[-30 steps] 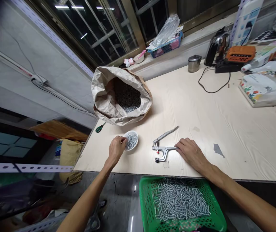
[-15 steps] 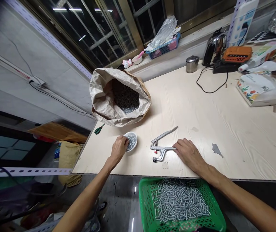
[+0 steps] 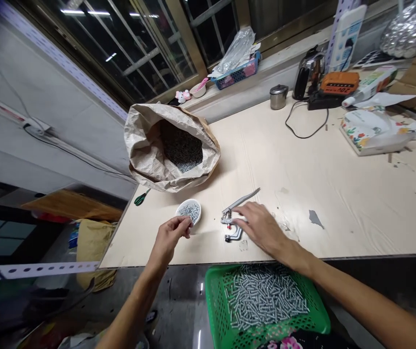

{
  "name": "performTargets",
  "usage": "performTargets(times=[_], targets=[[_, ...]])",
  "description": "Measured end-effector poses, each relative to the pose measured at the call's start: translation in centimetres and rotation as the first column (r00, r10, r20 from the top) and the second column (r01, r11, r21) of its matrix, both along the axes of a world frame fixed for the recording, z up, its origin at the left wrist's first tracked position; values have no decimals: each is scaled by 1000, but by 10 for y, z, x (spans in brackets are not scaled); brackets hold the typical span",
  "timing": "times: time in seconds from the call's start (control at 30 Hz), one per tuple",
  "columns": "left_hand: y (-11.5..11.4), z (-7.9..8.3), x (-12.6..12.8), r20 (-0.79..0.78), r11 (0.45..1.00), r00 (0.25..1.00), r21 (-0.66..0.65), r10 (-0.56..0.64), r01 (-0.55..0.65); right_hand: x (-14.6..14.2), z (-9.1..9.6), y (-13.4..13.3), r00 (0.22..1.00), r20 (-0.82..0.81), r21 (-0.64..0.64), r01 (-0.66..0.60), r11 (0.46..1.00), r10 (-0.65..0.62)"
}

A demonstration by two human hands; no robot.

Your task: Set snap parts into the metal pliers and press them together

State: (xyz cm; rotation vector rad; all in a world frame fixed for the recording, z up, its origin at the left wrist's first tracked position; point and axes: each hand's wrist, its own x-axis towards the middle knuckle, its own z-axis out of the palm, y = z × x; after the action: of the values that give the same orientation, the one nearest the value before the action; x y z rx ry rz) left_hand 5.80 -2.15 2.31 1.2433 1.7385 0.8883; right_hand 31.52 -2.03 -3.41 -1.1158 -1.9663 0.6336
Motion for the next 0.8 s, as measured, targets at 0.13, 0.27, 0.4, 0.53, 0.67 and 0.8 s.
performTargets(times=[0.13,0.27,0.4,0.53,0.67,0.8], targets=[[-23,-3,43,-90,992,996,117,-27,37,-40,26,5,935,-355,-312,-136,940,17],[-33,-5,62,-99,986,991,134,-88,101,-55,22,4,914,-406,-340,-165,926,14],[-36,-7,57,19,990,991,48,-134,133,-52,19,-2,934,-351,-323,-190,927,69],[-39,-14,44,14,990,990,21,-143,143,-55,17,-7,928,-356,-378,-248,892,107],[-44,-19,34,-63,977,976,34,-209,211,-63,9,-10,916,-384,-431,-286,856,113],[-53,-23,29,-281,932,924,177,-259,315,-69,3,-14,930,-339,-406,-279,870,140]])
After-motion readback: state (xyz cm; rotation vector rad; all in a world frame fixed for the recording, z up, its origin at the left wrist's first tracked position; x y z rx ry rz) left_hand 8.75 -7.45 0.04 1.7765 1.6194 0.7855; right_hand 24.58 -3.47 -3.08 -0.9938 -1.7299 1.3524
